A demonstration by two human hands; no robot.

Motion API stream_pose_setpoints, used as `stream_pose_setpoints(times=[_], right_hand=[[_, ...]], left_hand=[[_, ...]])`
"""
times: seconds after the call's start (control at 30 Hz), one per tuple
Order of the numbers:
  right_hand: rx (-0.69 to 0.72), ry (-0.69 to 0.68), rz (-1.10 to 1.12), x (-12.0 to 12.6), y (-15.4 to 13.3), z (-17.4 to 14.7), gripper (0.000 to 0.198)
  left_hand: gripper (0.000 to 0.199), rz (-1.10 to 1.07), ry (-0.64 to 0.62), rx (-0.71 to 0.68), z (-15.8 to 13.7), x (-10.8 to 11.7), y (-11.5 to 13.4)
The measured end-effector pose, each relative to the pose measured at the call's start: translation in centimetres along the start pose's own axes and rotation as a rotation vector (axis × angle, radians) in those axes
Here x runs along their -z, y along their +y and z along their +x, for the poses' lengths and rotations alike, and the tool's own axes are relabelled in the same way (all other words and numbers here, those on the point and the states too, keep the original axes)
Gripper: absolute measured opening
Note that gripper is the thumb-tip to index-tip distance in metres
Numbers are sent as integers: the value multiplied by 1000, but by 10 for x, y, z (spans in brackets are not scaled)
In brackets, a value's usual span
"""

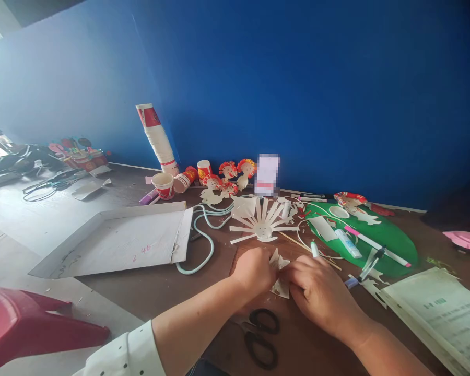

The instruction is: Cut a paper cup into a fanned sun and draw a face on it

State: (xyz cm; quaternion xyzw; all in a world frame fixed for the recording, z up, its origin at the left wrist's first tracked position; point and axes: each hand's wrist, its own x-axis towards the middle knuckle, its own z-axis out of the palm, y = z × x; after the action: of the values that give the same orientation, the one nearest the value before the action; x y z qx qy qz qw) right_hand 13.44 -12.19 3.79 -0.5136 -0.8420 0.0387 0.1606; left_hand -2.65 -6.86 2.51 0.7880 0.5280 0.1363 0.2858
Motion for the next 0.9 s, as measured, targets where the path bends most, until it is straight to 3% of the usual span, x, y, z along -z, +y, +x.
stream_pose_setpoints(times=[0.13,0.23,0.3,0.37,0.43,0.57,0.77,0.83,0.9], right_hand=[[-9,-35,12,0,-2,0,20],[-9,-38,26,-1,-2,1,20],[-7,-37,42,-1,-1,2,20],[-13,-34,52,-1,0,2,21],[-36,-29,49,-2,0,2,22],[-59,-25,40,-3,-1,2,25],[-49,-39,43,-6,3,5,29],[-52,-2,36,2,17,1,31],[-136,132,-6,21,40,-7,31]], left_hand=[[26,138,7,-34,-8,10,4],[23,264,175,-52,-17,20,2],[14,322,167,-246,-21,24,-1],[13,367,40,-482,-23,26,-6],[12,420,-73,-622,-22,24,-10],[15,502,-118,-633,-18,17,-18],[19,436,-137,-637,-16,17,-24],[17,419,-149,-636,-15,17,-24],[20,410,-153,-629,-15,15,-25]])
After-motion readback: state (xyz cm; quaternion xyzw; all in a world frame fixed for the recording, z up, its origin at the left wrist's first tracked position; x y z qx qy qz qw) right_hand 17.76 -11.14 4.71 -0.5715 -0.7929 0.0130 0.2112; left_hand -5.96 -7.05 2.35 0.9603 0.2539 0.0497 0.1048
